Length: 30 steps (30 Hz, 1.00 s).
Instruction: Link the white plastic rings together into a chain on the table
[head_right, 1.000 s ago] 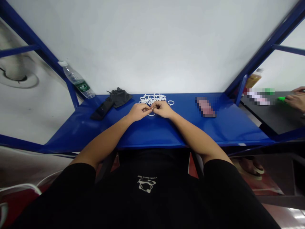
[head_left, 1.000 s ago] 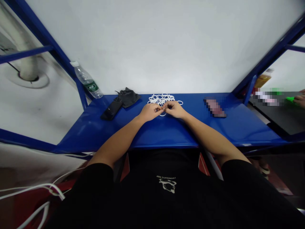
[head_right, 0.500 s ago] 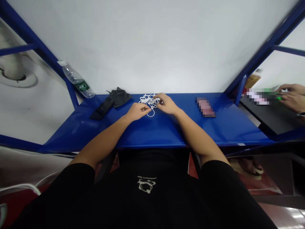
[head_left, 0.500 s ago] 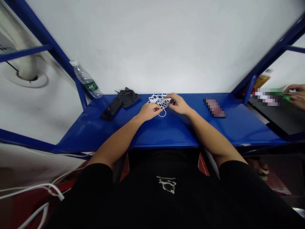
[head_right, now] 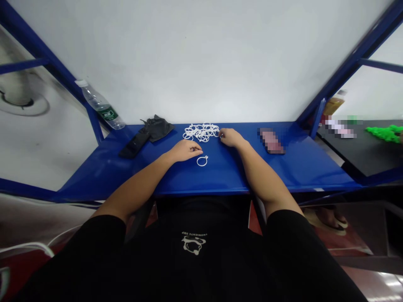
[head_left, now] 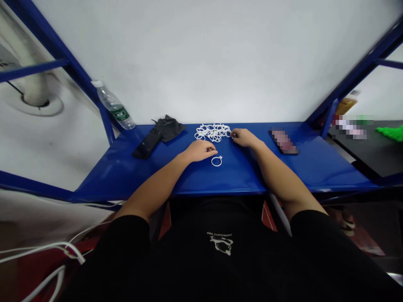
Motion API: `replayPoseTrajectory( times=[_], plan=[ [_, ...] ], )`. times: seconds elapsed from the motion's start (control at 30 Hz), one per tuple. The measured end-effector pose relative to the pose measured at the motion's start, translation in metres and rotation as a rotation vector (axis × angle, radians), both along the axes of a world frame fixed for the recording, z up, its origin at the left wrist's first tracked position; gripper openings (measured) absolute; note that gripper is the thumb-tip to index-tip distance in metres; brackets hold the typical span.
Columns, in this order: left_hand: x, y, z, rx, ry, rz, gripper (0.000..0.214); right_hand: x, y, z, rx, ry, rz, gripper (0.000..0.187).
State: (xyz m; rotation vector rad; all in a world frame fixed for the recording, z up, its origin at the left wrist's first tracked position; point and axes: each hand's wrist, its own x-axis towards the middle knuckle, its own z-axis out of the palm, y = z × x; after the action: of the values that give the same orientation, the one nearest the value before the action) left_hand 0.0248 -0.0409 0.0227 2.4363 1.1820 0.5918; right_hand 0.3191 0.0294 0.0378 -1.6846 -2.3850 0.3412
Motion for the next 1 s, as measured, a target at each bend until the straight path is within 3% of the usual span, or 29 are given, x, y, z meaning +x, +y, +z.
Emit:
replayPoseTrajectory(
  times=[0.1,0.2,0.33,0.43,0.53,0.7,1.0],
  plan=[
    [-0.001,0.001,-0.002,0.06,-0.063,0.025,0.029,-0.008,-0.01,0.006,-0.097,0.215,0.113,0.017],
    [-0.001,0.0,-0.002,0.118,-0.136,0.023,0.05,-0.025,-0.023,0.007,-0.315,0.562,0.307,0.011],
    [-0.004,0.002,-0.003,0.11,-0.156,0.002,0.023,-0.051,-0.037,0.0,-0.474,0.825,0.476,0.017],
    [-0.006,0.006,-0.004,0.132,-0.157,0.013,0.034,-0.059,-0.039,-0.004,-0.463,0.937,0.462,0.019],
    [-0.006,0.007,-0.004,0.18,-0.18,0.082,0.034,-0.057,-0.038,-0.005,-0.424,0.968,0.412,0.022],
    [-0.006,0.005,-0.002,0.228,-0.241,0.212,0.03,-0.057,-0.04,-0.008,-0.332,0.849,0.434,0.02],
    [-0.006,0.005,-0.004,0.165,-0.237,0.181,0.032,-0.06,-0.047,-0.008,-0.177,0.735,0.455,0.021]
  ],
)
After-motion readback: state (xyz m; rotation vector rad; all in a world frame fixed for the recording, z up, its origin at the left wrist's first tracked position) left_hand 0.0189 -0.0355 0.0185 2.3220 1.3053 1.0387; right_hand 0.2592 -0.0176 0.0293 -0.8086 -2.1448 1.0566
